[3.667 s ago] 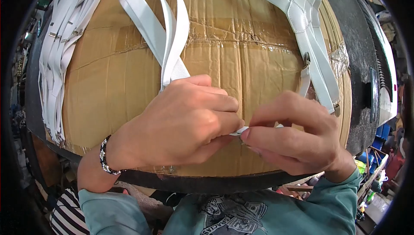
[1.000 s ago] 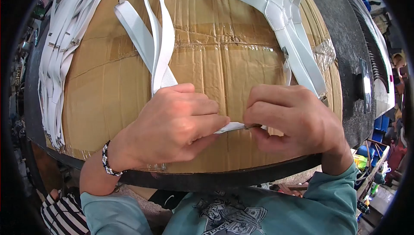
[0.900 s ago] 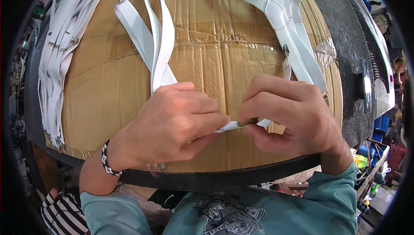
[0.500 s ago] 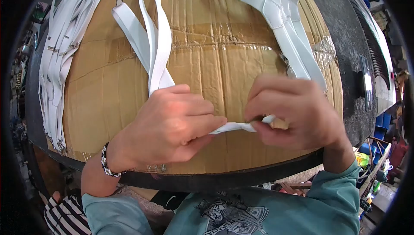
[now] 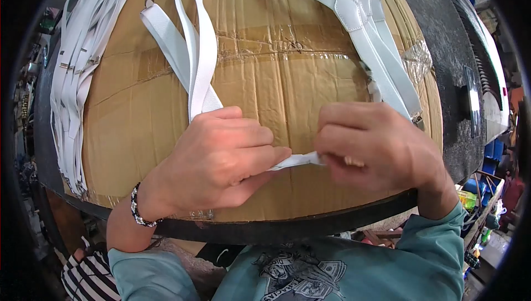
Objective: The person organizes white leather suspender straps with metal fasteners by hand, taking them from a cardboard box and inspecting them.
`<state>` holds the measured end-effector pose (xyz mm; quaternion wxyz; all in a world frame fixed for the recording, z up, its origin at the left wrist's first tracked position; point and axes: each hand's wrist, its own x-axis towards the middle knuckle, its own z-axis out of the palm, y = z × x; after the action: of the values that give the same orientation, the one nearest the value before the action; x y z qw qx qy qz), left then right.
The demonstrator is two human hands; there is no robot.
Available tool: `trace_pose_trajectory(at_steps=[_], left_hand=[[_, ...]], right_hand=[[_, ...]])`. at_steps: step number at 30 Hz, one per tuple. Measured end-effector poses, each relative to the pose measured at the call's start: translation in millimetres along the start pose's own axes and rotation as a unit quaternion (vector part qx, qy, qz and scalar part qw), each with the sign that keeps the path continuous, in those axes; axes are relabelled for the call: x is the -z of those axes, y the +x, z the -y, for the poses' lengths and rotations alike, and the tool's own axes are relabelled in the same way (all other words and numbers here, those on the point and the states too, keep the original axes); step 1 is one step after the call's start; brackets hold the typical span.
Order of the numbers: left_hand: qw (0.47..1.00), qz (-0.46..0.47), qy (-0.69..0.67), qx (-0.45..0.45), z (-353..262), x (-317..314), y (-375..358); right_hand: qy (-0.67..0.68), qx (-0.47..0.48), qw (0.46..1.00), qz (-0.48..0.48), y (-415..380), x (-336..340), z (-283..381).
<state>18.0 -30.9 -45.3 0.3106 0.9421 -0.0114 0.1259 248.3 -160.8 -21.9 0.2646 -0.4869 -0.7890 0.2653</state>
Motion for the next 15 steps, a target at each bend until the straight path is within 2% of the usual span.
trace_pose_trajectory(at_steps=[2,6,10,15], left_hand=[[1.000,-0.003,0.001,0.002,-0.3,0.0,0.0],[1.000,-0.021,-0.014,0.001,1.1,-3.0,-0.2],[1.000,0.002,-0.011,0.001,1.4,-0.7,1.2],[1.000,-0.008,-0.012,0.011,-2.5,1.2,2.7]], right_hand=[[0.010,-0.034,0.999,0.017,-1.4,2.9,-3.4],[0.078,0.019,0.992,-0.097,9.5,-13.2,8.7],[0.053,0.045,0.994,-0.082,11.1,-18.7,5.4],[0.015,0.027,0.999,-0.033,6.2,-8.2,2.0]])
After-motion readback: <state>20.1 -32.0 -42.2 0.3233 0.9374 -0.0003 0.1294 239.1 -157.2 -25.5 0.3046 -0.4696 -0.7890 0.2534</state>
